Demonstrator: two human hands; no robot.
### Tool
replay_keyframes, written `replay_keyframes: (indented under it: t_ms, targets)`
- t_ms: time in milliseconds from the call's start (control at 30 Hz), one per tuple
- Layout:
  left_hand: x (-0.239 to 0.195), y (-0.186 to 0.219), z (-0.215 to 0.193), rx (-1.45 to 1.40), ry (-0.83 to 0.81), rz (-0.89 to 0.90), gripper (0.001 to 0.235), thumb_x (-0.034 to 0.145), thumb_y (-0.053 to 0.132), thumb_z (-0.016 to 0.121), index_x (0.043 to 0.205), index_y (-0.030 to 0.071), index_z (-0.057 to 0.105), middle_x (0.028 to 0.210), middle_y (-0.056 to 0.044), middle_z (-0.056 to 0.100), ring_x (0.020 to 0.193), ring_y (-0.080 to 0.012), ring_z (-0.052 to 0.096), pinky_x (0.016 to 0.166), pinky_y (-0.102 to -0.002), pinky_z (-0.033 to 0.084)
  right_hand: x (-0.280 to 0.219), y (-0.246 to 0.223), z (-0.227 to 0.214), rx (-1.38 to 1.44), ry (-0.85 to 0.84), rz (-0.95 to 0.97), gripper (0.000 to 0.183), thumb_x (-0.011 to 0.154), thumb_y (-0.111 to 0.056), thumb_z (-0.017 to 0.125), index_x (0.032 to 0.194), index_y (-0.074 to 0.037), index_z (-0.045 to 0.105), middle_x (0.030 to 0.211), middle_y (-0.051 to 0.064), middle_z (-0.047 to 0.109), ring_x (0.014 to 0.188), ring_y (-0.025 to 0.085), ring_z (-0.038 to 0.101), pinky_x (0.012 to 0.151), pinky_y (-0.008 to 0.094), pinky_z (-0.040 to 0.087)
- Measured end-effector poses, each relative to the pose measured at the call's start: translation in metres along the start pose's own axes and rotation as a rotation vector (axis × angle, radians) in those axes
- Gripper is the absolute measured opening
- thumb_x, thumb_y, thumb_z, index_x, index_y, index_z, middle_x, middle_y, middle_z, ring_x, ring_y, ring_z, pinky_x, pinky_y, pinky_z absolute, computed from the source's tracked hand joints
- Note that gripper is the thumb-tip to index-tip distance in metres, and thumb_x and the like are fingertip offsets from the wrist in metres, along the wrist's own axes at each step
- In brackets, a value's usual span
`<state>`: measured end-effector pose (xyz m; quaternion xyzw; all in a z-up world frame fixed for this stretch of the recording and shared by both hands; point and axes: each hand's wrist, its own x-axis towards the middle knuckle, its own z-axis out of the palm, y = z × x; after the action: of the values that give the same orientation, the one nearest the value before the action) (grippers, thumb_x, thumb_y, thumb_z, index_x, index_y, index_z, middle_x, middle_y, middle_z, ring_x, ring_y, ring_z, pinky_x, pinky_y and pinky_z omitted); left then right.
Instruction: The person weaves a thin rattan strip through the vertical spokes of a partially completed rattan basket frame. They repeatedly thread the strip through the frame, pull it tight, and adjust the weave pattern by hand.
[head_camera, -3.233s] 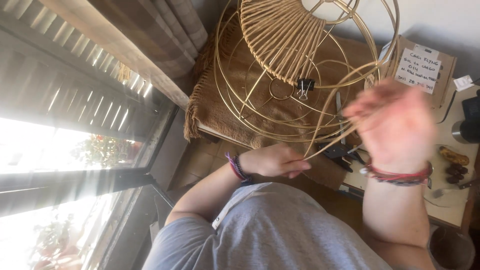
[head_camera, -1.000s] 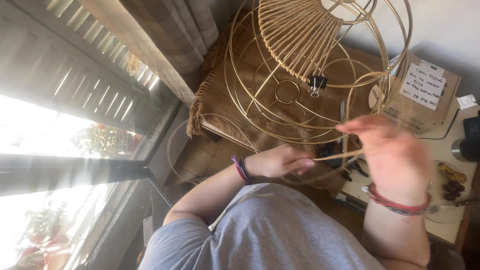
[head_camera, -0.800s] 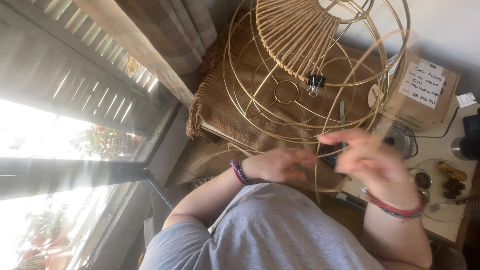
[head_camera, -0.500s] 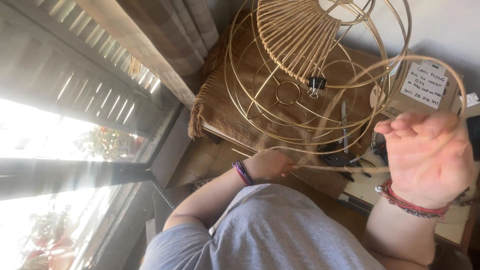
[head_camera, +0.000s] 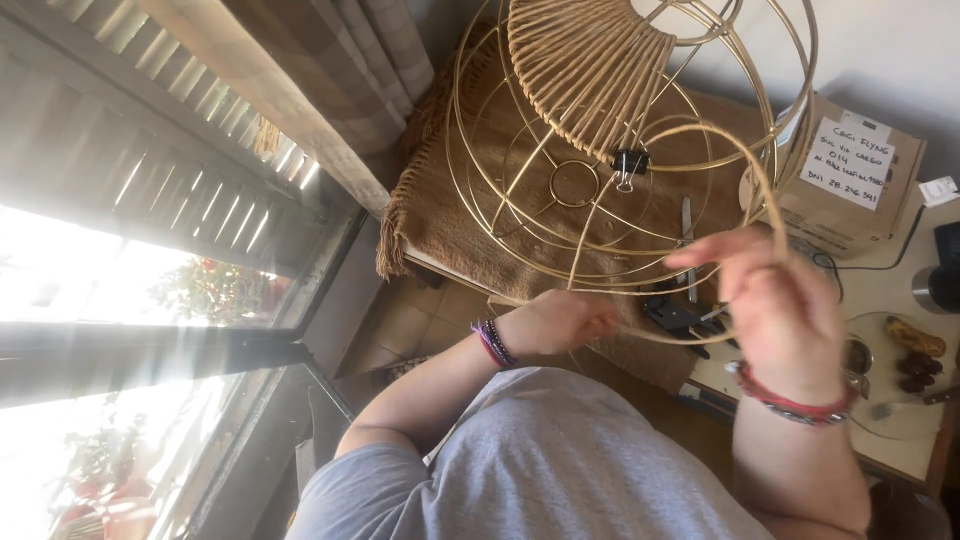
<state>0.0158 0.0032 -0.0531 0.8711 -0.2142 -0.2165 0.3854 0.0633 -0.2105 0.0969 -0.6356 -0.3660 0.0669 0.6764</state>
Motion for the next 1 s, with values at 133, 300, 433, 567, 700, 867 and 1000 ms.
replay_keyframes:
  t_ms: [133,300,433,567,700,867,1000]
  targets:
    - [-0.017,0.058,-0.018,-0.558,0.068,0.488,0.046,0.105,0.043,0.048,0.139,0.011,0.048,0.107,-0.007,0.055,0.091,-0.0223,0.055,0.084,-0.034,0.048,0.003,0.011,0.017,-0.113,-0.238,0.275,0.019,0.103,-0.023,0.048,0.089,-0.014,0.056,0.121,0.011,0.068,0.087,0.012,0.063,0.062,0.022,0.054]
    - [0.0,0.049,-0.014,-0.715,0.237,0.34,0.038,0.11,0.043,0.036,0.099,0.017,0.06,0.086,0.003,0.06,0.073,-0.0102,0.064,0.064,-0.021,0.056,0.034,0.033,-0.015,1.063,0.225,0.238,0.018,0.11,-0.02,0.065,0.109,-0.003,0.073,0.111,0.011,0.076,0.102,0.019,0.072,0.094,0.027,0.057]
    - [-0.004,0.047,-0.017,-0.568,0.347,0.31,0.039,0.11,0.034,0.035,0.079,0.015,0.047,0.067,0.002,0.048,0.058,-0.0118,0.045,0.062,-0.026,0.042,0.054,0.059,-0.037,1.012,0.387,0.314,0.02,0.11,-0.016,0.057,0.097,-0.009,0.07,0.11,0.008,0.075,0.091,0.018,0.072,0.082,0.027,0.055]
    - [-0.008,0.046,-0.016,-0.452,0.341,0.314,0.039,0.11,0.033,0.037,0.079,0.014,0.051,0.069,0.002,0.053,0.059,-0.0136,0.05,0.065,-0.028,0.046,0.054,0.052,-0.029,0.951,0.477,0.323,0.043,0.117,-0.007,0.038,0.086,-0.007,0.067,0.093,0.011,0.077,0.074,0.02,0.073,0.065,0.026,0.059]
    - [-0.005,-0.005,0.004,-0.052,0.052,0.073,0.045,0.107,0.042,0.032,0.082,0.01,0.052,0.075,-0.01,0.064,0.067,-0.0286,0.063,0.073,-0.046,0.051,0.02,0.044,-0.049,0.911,0.436,0.164,0.027,0.113,-0.017,0.054,0.103,-0.012,0.079,0.11,0.006,0.077,0.086,0.016,0.07,0.074,0.026,0.055]
    - [-0.009,0.022,-0.014,-0.223,0.011,0.272,0.053,0.1,0.041,0.053,0.146,0.015,0.048,0.147,-0.006,0.06,0.126,-0.0255,0.067,0.104,-0.043,0.054,0.007,0.007,-0.011,-0.095,0.02,0.07,0.023,0.113,-0.014,0.044,0.097,-0.012,0.06,0.117,0.012,0.069,0.11,0.027,0.072,0.108,0.042,0.062]
    - [-0.018,0.057,-0.02,-1.168,-0.114,0.502,0.038,0.116,0.026,0.042,0.15,0.011,0.04,0.115,-0.012,0.068,0.083,-0.0196,0.067,0.076,-0.032,0.061,0.013,0.01,0.006,-0.286,-0.236,0.302,0.015,0.101,-0.019,0.054,0.101,-0.008,0.066,0.126,0.007,0.071,0.057,0.009,0.054,0.055,0.02,0.05]
